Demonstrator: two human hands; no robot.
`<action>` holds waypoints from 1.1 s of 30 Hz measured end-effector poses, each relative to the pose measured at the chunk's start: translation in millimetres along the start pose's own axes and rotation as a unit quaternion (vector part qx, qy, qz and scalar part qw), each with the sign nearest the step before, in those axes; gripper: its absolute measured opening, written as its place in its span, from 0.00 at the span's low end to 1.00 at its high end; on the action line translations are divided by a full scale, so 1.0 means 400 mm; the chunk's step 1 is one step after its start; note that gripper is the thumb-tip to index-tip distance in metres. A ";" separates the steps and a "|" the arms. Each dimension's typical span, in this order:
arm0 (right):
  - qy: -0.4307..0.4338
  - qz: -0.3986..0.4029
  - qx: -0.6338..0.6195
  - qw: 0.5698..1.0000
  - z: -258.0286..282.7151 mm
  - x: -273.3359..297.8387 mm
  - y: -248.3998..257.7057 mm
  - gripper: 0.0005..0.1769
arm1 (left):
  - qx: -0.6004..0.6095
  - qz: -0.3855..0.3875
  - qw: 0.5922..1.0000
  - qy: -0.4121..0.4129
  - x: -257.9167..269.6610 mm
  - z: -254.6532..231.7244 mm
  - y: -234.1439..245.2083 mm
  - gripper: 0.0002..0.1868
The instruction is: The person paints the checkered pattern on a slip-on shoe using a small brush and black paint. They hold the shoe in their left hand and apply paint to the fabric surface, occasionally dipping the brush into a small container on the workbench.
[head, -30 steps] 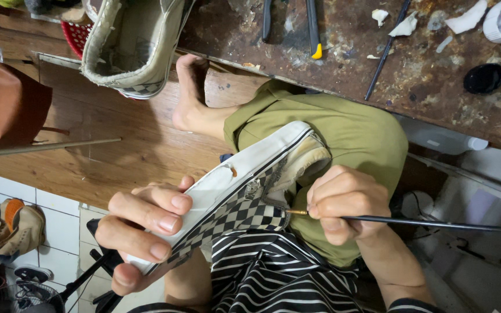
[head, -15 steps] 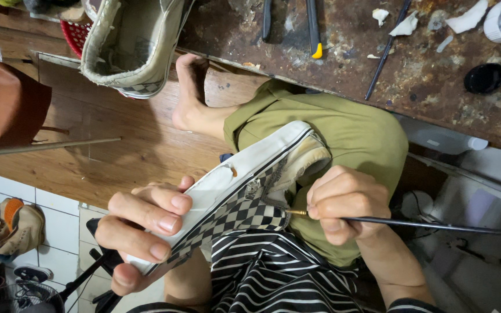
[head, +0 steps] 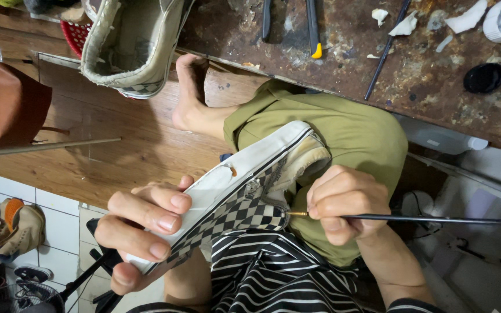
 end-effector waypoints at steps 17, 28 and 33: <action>-0.008 -0.220 -0.106 0.970 -0.013 0.016 0.105 0.08 | 0.002 -0.068 0.997 0.039 0.025 0.001 0.020 0.12; 0.003 -0.278 -0.079 0.957 -0.002 0.012 0.124 0.14 | -0.072 -0.032 0.961 0.263 0.105 -0.006 -0.020 0.24; 0.003 -0.278 -0.048 0.959 0.005 0.007 0.117 0.13 | 0.080 -0.102 0.915 0.383 0.208 0.021 -0.016 0.49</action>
Point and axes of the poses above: each hand's wrist, its own x-axis away from the middle knuckle, its own y-axis out of the back of the hand, z = x × y, the point moved 10 cm from there along -x, towards the middle knuckle, and after that the axes turned 2 degrees about z, right-handed, at the moved point
